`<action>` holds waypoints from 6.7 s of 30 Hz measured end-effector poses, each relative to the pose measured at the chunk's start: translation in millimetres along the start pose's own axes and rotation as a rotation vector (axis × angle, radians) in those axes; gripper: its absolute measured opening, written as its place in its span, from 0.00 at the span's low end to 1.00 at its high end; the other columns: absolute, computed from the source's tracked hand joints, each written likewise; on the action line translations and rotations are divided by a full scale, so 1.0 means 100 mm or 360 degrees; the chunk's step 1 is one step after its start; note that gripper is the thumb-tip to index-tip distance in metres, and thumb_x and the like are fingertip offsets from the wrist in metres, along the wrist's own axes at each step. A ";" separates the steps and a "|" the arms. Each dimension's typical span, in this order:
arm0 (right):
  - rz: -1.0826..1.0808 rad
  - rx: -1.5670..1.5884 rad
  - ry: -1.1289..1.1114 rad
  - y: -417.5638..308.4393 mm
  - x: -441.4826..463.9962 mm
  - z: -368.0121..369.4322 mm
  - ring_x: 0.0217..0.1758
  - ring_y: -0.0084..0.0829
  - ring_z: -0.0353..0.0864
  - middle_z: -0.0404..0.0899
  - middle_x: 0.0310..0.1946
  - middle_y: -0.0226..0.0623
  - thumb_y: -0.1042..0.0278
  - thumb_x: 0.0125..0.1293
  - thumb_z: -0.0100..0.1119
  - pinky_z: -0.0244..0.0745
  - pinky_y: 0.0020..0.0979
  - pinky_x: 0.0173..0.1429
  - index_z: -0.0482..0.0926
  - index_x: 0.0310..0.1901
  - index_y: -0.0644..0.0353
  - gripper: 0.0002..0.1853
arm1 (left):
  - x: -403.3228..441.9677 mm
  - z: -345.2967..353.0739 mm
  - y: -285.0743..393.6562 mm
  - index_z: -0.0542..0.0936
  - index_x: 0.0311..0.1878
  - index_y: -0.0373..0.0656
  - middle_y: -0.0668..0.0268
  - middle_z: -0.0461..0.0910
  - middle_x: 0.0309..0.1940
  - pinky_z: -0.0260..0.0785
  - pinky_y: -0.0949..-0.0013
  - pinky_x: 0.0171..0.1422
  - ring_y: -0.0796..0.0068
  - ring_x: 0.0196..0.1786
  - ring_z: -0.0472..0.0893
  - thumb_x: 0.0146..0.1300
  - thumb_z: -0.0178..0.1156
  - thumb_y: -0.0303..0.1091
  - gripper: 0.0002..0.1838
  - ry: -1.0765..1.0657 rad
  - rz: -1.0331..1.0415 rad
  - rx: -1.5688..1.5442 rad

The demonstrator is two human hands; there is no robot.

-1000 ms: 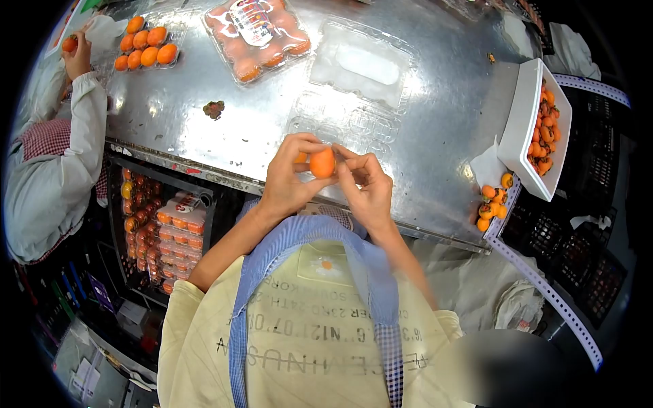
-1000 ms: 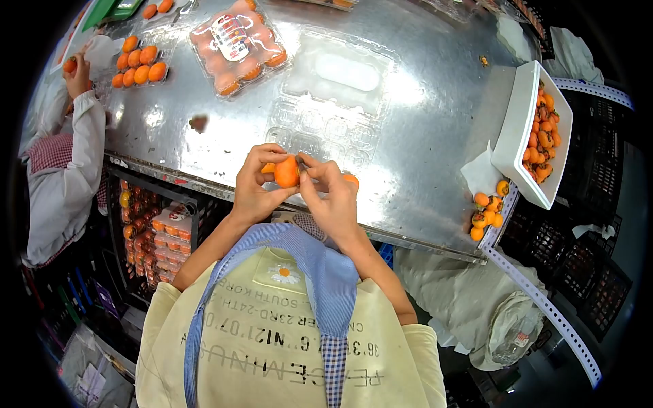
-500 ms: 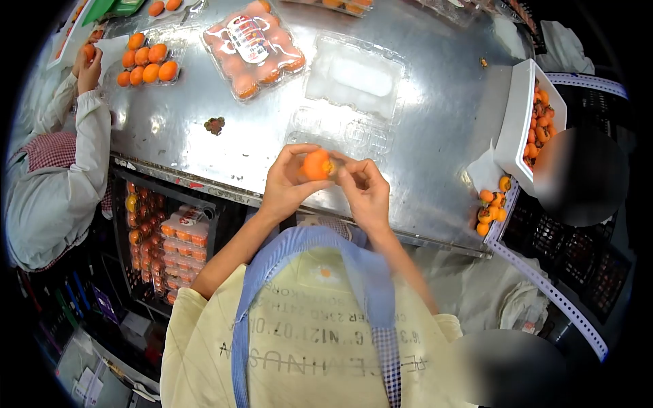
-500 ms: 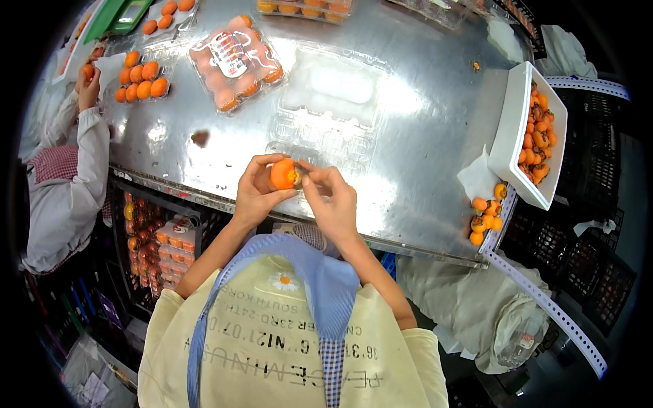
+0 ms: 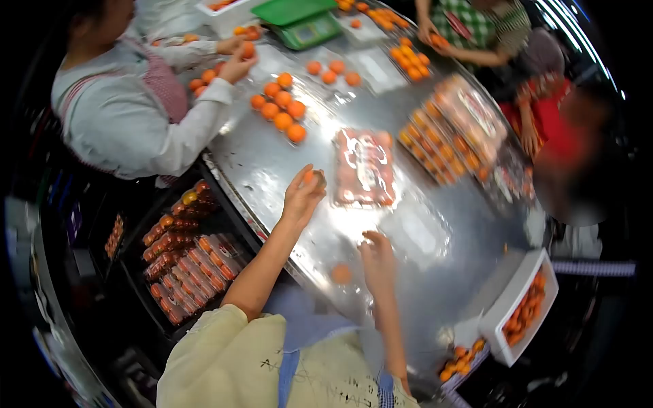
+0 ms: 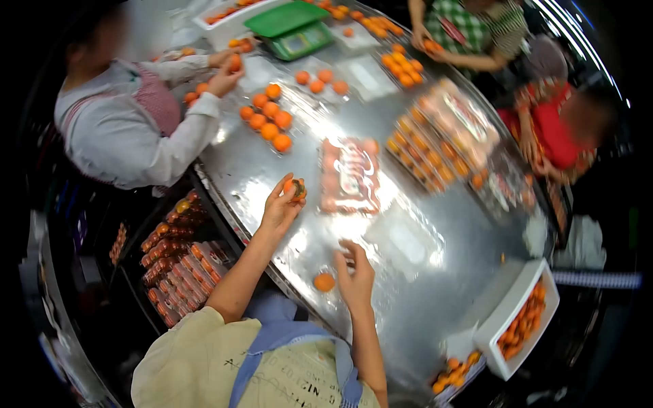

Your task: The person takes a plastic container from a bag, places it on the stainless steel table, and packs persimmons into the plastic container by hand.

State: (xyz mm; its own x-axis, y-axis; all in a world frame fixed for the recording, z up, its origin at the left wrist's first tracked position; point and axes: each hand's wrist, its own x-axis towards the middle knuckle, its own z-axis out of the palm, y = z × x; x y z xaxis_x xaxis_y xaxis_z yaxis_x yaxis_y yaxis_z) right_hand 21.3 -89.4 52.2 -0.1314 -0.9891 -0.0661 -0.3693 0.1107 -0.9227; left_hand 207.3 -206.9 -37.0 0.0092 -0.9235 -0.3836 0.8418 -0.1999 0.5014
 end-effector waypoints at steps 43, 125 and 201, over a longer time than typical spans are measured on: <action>0.0007 -0.1106 0.0338 1.36 -1.60 -0.65 0.52 0.38 0.68 0.74 0.48 0.35 0.50 0.50 0.69 0.65 0.38 0.55 0.77 0.50 0.55 0.28 | -1.39 0.13 -0.64 0.73 0.34 0.36 0.62 0.80 0.33 0.69 0.75 0.43 0.79 0.35 0.76 0.74 0.45 0.36 0.15 -0.0968 -0.0167 0.1806; 0.0044 -0.0156 0.0361 0.43 -1.33 -0.44 0.42 0.32 0.79 0.78 0.44 0.39 0.73 0.50 0.72 0.75 0.32 0.46 0.73 0.50 0.63 0.25 | -1.84 0.35 -0.72 0.67 0.62 0.41 0.56 0.69 0.57 0.67 0.61 0.63 0.58 0.61 0.71 0.53 0.61 0.21 0.30 -0.1653 0.0066 0.1967; -0.0381 0.0035 -0.0025 0.56 -1.36 -0.51 0.58 0.45 0.74 0.72 0.56 0.48 0.79 0.50 0.67 0.69 0.36 0.61 0.69 0.59 0.64 0.31 | -2.12 0.29 -0.82 0.73 0.53 0.38 0.63 0.76 0.46 0.69 0.74 0.52 0.79 0.45 0.76 0.62 0.62 0.31 0.17 -0.0630 -0.0545 0.1151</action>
State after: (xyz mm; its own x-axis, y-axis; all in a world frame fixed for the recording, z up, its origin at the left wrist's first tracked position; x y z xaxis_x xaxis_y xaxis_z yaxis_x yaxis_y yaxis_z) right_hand -29.1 55.9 28.6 -0.0280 -0.9884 0.1495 -0.3678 -0.1289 -0.9209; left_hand 120.4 -4.0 26.0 -0.4798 -0.7939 -0.3735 0.2167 -0.5197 0.8264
